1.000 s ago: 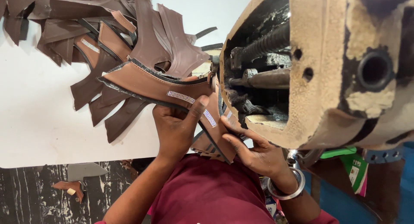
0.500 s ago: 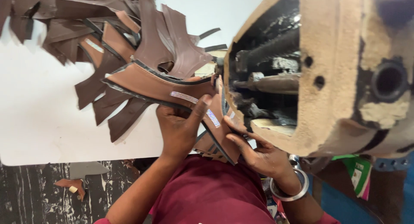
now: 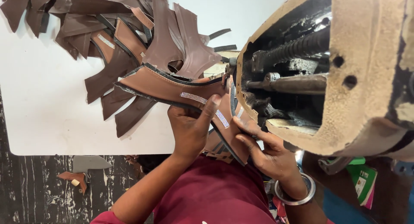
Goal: Stitch leather components of shoe uppers together using an industrial sewing machine.
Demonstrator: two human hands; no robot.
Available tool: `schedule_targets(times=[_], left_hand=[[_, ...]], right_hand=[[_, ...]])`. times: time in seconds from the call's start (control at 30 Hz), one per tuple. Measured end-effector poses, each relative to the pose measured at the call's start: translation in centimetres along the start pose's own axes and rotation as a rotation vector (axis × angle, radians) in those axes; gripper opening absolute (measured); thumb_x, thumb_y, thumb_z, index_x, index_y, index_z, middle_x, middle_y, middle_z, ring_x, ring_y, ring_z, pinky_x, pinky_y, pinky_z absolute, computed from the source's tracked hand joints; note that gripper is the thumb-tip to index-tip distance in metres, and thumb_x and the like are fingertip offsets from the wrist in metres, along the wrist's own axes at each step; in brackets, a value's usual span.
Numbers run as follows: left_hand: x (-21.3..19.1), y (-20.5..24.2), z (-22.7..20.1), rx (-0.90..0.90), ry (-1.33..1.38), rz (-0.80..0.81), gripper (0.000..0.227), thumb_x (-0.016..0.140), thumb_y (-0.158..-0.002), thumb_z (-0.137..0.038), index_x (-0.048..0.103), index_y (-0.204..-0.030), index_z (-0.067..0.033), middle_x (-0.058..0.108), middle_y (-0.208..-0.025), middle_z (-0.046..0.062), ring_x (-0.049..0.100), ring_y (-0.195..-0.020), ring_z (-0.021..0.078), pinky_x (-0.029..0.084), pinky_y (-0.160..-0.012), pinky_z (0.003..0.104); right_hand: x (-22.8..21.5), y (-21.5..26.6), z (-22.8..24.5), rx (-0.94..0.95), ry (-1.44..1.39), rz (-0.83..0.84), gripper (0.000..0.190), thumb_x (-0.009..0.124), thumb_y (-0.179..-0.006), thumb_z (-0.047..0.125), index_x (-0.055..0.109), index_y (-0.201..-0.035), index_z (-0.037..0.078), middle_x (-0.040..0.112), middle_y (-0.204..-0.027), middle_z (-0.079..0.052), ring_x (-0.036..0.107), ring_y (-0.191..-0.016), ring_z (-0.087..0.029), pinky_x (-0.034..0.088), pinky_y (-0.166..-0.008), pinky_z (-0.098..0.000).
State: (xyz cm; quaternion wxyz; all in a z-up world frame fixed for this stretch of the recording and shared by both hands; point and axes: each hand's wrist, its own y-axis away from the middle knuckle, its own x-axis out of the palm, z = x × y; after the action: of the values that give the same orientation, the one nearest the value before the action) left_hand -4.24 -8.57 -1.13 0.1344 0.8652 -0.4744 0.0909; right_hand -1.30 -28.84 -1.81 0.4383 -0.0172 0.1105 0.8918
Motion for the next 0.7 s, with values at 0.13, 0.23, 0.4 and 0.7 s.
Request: schedule_targets(times=[0.13,0.23,0.4,0.7], left_hand=[[0.2,0.4,-0.5,0.015,0.066,0.001,0.037,0.071,-0.1,-0.008,0.061,-0.135,0.0027,0.074,-0.112,0.006,0.067,-0.096,0.0053,0.055,-0.083,0.021],[-0.2,0.7,-0.7,0.017,0.079,0.004,0.038,0.071,-0.1,-0.008,0.06,-0.135,0.0031,0.074,-0.115,0.007,0.068,-0.1,0.0067,0.056,-0.087,0.023],[-1.2,1.1,-0.7,-0.043,-0.012,-0.008,0.032,0.074,-0.101,-0.01,0.068,-0.128,0.0053,0.073,-0.099,0.007,0.062,-0.084,0.0062,0.05,-0.073,0.022],[0.6,1.4,1.4,-0.102,-0.039,-0.016,0.02,0.078,-0.097,-0.019,0.074,-0.093,0.0007,0.065,-0.075,-0.005,0.052,-0.064,0.0002,0.039,-0.057,0.018]], right_hand=[[0.1,0.1,0.6,-0.086,0.031,0.0,0.041,0.064,-0.094,-0.008,0.065,-0.135,-0.002,0.075,-0.128,-0.014,0.07,-0.113,-0.015,0.053,-0.096,-0.0244],[0.4,0.1,1.5,-0.111,0.095,0.0,0.042,0.066,-0.092,-0.008,0.067,-0.133,-0.001,0.078,-0.118,-0.013,0.072,-0.102,-0.014,0.054,-0.088,-0.0236],[1.0,0.2,2.2,-0.229,0.16,-0.02,0.04,0.071,-0.09,-0.008,0.068,-0.13,-0.001,0.078,-0.112,-0.012,0.072,-0.099,-0.014,0.055,-0.088,-0.0234],[-1.4,1.6,0.9,-0.023,0.157,-0.097,0.031,0.075,-0.087,-0.007,0.077,-0.118,-0.001,0.081,-0.113,-0.01,0.073,-0.097,-0.015,0.056,-0.081,-0.0256]])
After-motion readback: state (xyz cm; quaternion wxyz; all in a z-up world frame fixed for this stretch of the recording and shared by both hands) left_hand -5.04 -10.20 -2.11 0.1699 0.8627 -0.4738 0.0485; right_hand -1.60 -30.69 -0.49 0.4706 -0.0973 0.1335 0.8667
